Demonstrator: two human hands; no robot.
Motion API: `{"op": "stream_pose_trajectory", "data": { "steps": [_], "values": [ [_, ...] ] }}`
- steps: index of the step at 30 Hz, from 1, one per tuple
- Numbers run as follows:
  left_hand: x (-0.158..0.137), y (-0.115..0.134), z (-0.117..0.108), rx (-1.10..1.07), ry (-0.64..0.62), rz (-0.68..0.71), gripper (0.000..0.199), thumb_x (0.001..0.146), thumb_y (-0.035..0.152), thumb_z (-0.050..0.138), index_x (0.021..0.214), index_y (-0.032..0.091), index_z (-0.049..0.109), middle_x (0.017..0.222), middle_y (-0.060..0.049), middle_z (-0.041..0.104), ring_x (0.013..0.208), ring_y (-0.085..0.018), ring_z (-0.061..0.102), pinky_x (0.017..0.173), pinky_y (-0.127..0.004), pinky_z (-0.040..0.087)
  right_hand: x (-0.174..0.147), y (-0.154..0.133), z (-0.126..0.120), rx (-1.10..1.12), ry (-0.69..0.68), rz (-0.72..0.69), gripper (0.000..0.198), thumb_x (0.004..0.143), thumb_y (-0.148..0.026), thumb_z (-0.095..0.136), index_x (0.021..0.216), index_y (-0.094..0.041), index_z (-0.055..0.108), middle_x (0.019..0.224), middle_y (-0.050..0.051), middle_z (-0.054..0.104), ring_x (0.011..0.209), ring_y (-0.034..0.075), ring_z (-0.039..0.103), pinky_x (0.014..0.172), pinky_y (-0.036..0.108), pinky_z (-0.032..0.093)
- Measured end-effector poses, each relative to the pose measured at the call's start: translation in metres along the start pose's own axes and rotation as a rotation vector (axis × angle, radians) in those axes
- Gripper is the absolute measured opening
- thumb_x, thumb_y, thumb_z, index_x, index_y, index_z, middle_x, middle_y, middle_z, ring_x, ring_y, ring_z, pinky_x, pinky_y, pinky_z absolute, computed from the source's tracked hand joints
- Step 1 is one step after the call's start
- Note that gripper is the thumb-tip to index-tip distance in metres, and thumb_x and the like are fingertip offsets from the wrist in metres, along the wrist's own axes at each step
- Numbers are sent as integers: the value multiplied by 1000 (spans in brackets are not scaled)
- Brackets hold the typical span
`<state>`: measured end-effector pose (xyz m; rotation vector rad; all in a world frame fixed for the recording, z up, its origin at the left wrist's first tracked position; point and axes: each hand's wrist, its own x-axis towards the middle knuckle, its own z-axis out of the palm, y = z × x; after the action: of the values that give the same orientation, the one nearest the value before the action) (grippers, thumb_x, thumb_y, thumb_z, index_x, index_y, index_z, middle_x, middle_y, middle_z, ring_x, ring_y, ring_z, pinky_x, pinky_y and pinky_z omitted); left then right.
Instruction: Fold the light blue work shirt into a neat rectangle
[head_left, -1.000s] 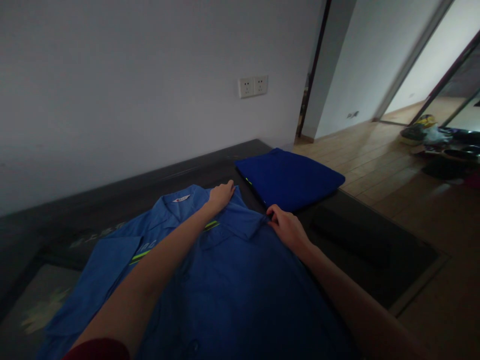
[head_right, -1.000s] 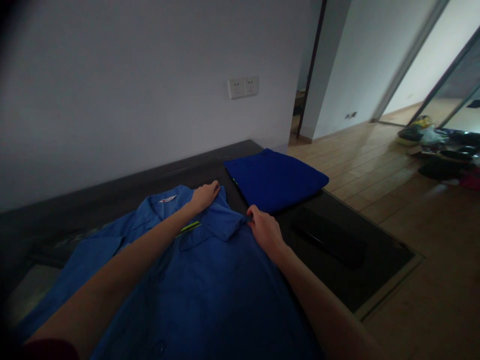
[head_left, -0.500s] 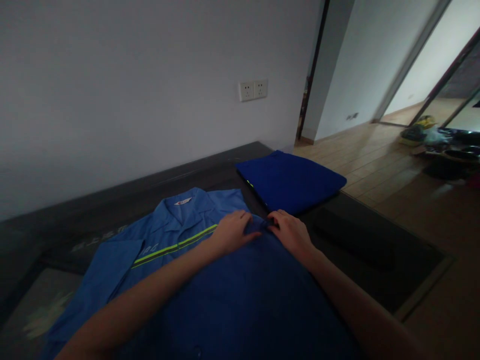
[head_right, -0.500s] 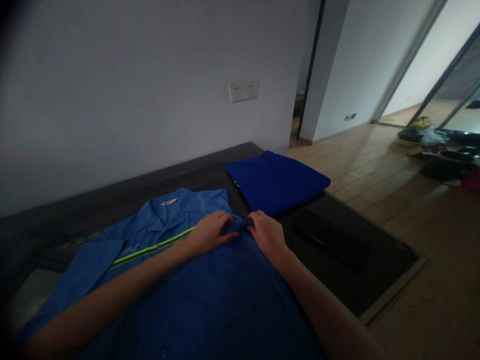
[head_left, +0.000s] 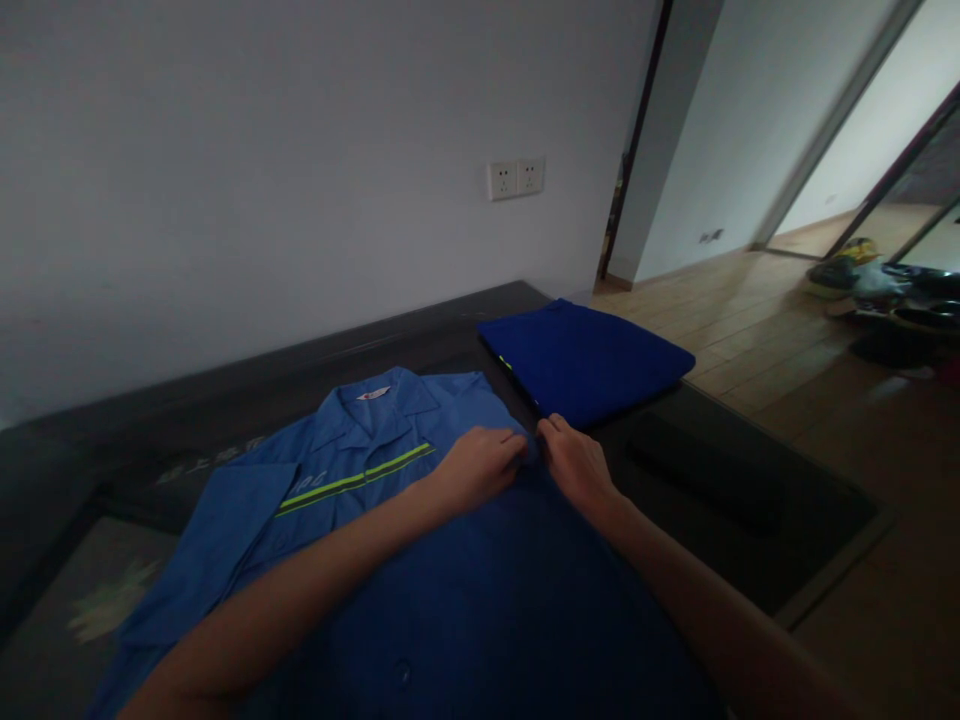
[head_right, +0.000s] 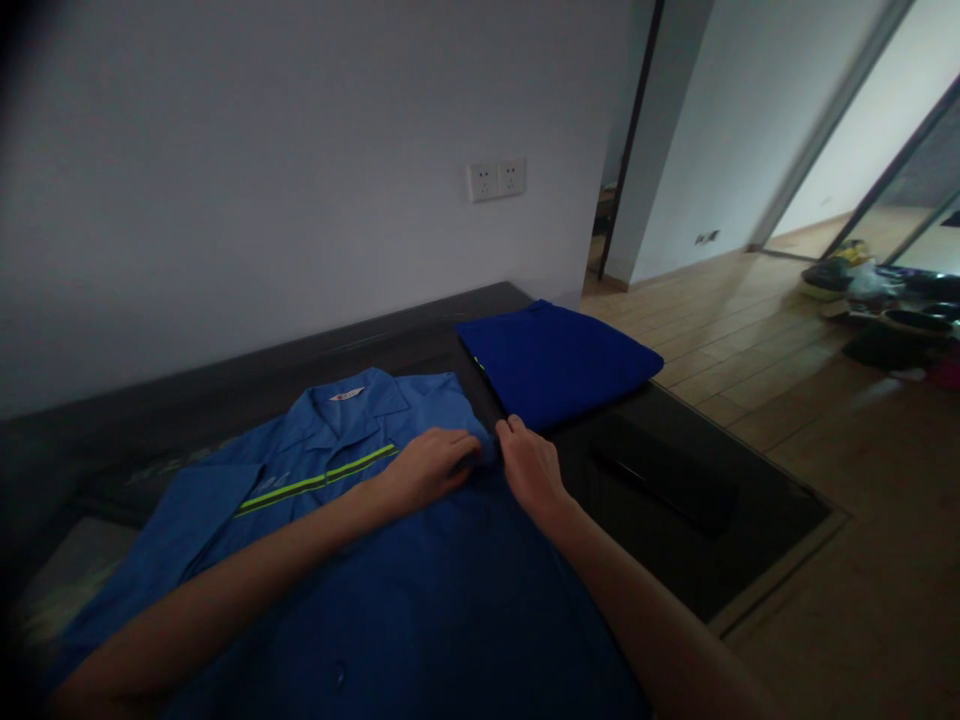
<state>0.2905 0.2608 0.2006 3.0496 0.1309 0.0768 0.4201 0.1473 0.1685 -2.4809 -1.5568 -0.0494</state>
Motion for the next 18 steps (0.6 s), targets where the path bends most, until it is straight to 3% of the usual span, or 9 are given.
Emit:
{"op": "stream_pose_trajectory", "data": {
  "steps": [4, 11, 15, 18],
  "values": [
    [-12, -3, 15, -69, -118, 42, 18, 86, 16, 49, 102, 18, 59, 98, -5, 65, 90, -19, 61, 80, -30, 46, -7, -2, -4, 69, -50, -22, 29, 89, -5, 36, 101, -17, 59, 111, 9, 59, 78, 17, 64, 62, 27, 40],
    [-20, -17, 13, -229, -88, 25, 24, 90, 40, 52, 98, 20, 60, 93, -4, 64, 86, -18, 60, 75, -28, 46, -18, 15, -11, 302, -8, -138, 29, 86, -6, 47, 107, -19, 63, 109, 8, 60, 98, 18, 60, 85, 29, 45],
    [4, -46, 10, -199, 41, -88, 23, 93, 35, 46, 100, 18, 60, 99, -6, 64, 95, -19, 59, 84, -29, 46, -7, 23, -8, 312, 40, -198, 31, 83, -5, 51, 109, -17, 63, 108, 8, 61, 103, 19, 56, 91, 32, 44],
    [33, -78, 16, -86, 165, -321, 26, 90, 29, 49, 111, 17, 57, 117, -10, 59, 112, -22, 54, 97, -34, 41, 1, 17, -2, 247, -7, -307, 30, 82, -5, 53, 106, -18, 65, 107, 7, 62, 102, 20, 54, 90, 33, 44]
  ]
}}
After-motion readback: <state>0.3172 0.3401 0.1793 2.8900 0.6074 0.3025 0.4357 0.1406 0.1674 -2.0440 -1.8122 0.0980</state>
